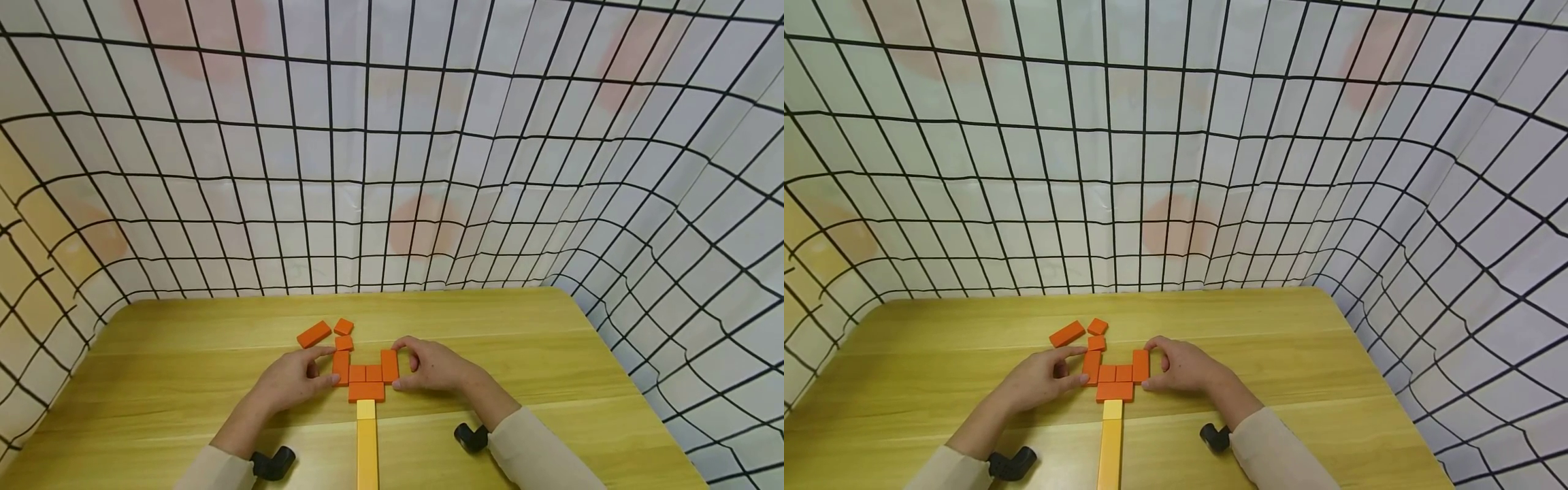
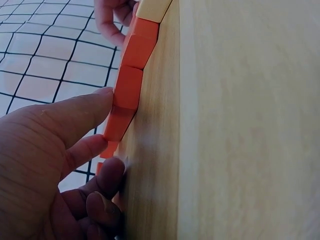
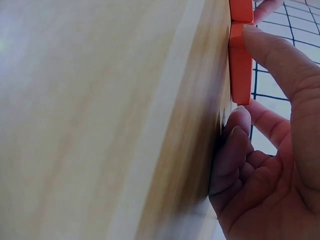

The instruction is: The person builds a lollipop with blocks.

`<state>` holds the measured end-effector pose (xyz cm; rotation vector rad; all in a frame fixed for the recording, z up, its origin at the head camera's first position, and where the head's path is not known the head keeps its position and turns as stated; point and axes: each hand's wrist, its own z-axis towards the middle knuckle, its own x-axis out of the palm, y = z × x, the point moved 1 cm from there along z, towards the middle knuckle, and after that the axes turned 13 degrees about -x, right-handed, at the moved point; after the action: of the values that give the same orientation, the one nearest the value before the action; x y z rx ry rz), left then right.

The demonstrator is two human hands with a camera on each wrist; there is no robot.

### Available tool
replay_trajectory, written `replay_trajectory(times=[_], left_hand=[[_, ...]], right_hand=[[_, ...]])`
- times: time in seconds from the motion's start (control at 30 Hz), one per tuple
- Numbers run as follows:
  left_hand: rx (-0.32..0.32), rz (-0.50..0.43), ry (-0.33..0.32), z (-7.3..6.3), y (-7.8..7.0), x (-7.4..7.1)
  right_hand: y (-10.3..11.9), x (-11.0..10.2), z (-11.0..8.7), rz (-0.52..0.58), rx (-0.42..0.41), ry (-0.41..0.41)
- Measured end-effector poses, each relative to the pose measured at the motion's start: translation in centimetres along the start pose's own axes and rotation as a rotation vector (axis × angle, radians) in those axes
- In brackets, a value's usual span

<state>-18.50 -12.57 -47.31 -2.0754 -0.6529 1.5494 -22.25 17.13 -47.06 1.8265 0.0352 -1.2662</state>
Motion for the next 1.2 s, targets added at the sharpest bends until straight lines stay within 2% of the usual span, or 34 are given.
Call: replay_trajectory(times=[0.43, 0.73, 1.2], left_hand=[[-0.013, 0.004, 0.005, 0.10, 0.18, 0.07], [0.011, 0.004, -0.015, 0.02, 0.23, -0.04], [0.012, 0.027, -0.013, 0.06, 0.18, 0.09]], right_hand=[[-0.17, 0.15, 0.01, 0.001, 0.001, -0.001], [-0.18, 0.16, 0.02, 0.004, -0.002, -0.009], [-0.01, 0.20, -0.01, -0.009, -0.001, -0.006]])
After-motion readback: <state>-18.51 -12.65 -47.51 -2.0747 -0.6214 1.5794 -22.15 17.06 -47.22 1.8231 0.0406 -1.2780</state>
